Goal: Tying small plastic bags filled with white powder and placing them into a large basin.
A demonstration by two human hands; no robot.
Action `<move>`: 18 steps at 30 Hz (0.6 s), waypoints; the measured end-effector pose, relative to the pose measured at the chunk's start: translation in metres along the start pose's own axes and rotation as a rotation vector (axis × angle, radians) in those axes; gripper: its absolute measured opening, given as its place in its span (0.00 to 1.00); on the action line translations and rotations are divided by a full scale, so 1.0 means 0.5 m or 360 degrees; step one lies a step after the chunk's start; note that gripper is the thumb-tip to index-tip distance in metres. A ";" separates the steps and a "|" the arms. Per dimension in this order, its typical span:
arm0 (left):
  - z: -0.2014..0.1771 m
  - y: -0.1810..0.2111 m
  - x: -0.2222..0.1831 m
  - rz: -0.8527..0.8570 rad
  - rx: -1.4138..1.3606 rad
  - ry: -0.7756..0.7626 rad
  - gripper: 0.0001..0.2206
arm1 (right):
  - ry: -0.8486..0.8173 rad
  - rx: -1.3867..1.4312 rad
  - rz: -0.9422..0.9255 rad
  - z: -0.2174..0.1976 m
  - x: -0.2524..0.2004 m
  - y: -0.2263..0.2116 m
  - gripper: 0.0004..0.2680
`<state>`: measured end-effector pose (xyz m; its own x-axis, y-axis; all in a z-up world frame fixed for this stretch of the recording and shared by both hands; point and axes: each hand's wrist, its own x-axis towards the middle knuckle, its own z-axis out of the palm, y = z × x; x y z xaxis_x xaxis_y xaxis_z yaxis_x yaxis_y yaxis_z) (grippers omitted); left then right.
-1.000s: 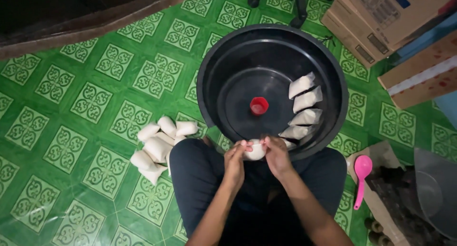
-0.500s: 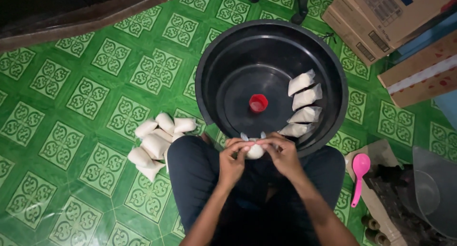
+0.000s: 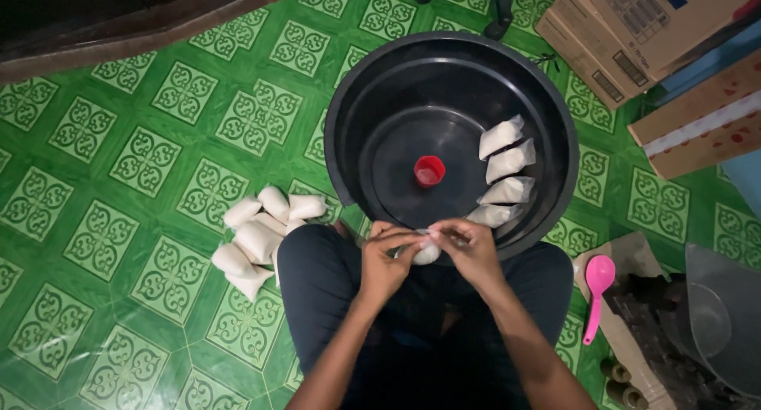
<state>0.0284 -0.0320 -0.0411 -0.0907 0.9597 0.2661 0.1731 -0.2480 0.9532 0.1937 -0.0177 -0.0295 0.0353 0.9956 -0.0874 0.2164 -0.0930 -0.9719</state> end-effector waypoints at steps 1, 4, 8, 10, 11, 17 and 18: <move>-0.001 -0.005 0.003 0.0017 0.0003 -0.0050 0.07 | 0.0005 -0.0014 0.0011 0.001 0.001 -0.003 0.03; -0.003 0.036 0.018 -0.0076 0.0028 -0.0024 0.07 | -0.0020 -0.0146 -0.0125 0.001 0.003 0.005 0.04; -0.009 0.065 0.029 -0.0183 0.0121 -0.0065 0.15 | -0.0014 -0.0245 -0.0281 0.003 -0.012 -0.058 0.03; -0.007 0.062 0.027 -0.0419 0.0182 -0.0090 0.19 | -0.0073 -0.0306 -0.0379 0.003 -0.017 -0.069 0.05; -0.008 0.064 0.030 -0.0417 0.0184 -0.0090 0.19 | -0.0073 -0.0304 -0.0381 0.004 -0.022 -0.076 0.05; -0.012 0.078 0.037 -0.0477 0.0239 -0.0125 0.22 | 0.0040 -0.0253 -0.0606 0.014 -0.031 -0.074 0.06; -0.014 0.086 0.038 -0.0473 0.0222 -0.0161 0.22 | 0.0130 -0.0235 -0.0592 0.018 -0.030 -0.067 0.05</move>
<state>0.0273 -0.0256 0.0058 -0.0605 0.9973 -0.0424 0.2869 0.0581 0.9562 0.1772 -0.0296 0.0027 0.0044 0.9577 0.2876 0.3664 0.2661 -0.8916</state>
